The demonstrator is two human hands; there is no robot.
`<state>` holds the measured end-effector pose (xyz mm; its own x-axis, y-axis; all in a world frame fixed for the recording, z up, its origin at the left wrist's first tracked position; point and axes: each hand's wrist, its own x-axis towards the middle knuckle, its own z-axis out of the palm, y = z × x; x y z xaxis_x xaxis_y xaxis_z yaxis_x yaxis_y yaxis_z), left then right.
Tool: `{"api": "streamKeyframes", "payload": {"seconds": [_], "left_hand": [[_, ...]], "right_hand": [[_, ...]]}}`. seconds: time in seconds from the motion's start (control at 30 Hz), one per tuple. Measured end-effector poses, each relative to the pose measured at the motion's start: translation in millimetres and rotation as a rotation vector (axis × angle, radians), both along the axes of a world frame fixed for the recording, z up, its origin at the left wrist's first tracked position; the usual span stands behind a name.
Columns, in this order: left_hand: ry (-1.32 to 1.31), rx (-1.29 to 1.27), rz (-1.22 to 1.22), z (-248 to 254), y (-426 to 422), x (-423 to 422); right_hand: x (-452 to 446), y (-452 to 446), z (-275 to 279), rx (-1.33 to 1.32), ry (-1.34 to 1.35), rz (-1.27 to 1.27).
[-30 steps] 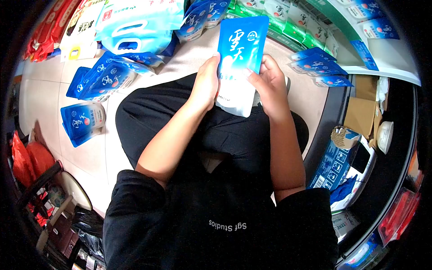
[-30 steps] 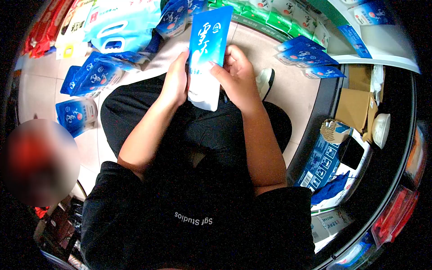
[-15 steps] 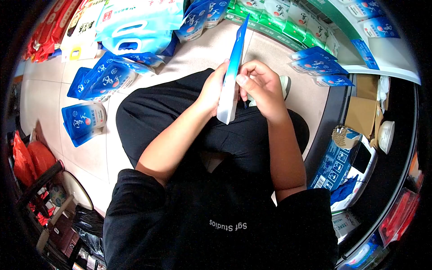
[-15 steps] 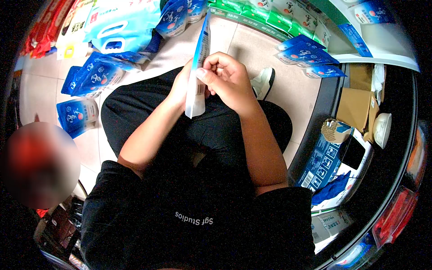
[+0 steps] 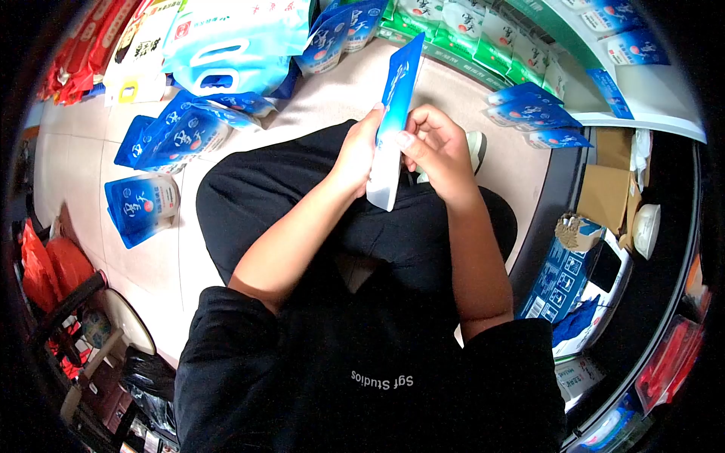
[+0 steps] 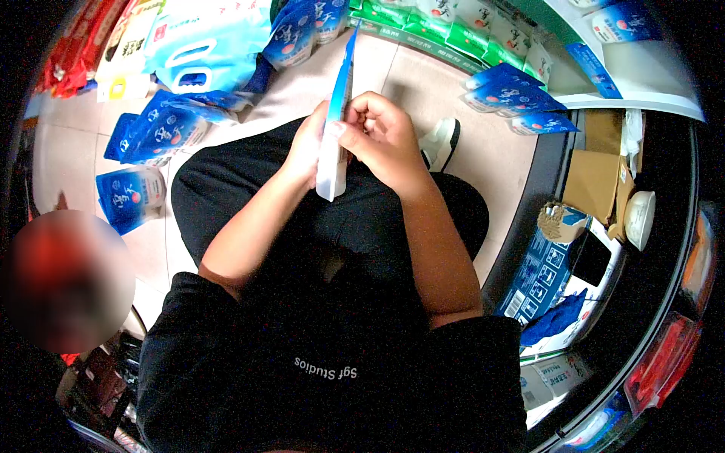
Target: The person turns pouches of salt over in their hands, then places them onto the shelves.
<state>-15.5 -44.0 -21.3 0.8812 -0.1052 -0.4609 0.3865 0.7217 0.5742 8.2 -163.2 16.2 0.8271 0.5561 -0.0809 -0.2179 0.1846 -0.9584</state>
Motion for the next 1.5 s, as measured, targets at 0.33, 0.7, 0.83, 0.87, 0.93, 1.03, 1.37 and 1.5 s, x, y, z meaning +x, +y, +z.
{"api": "streamKeyframes", "payload": {"seconds": [0.33,0.7,0.83,0.87,0.93,1.03,1.37,1.5], "left_hand": [[-0.057,0.372,0.126,-7.0,8.0,3.3],[-0.369,0.619,0.046,21.1,15.7,2.1],[-0.505,0.667,-0.093,45.9,22.1,10.0],[-0.516,0.688,-0.124,57.1,22.5,14.2],[-0.576,0.736,-0.118,73.4,20.9,27.5],[-0.71,0.815,-0.136,91.3,20.0,58.9],[-0.496,1.068,-0.358,205.0,9.1,169.5],[-0.546,1.077,-0.384,214.6,10.4,221.6]], "right_hand": [[4.0,-1.6,-14.9,-0.044,-0.057,-0.106],[15.4,-18.4,-19.3,-0.175,-0.197,-0.236],[25.2,-28.2,8.1,-0.124,-0.214,-0.205],[29.2,-30.0,16.8,-0.107,-0.217,-0.199],[37.3,-33.7,37.2,-0.077,-0.209,-0.196],[64.5,-41.7,65.3,-0.058,-0.265,-0.19],[179.1,-59.7,144.7,-0.227,-0.398,-0.213],[215.5,-54.3,169.7,-0.448,-0.417,-0.242]]}}
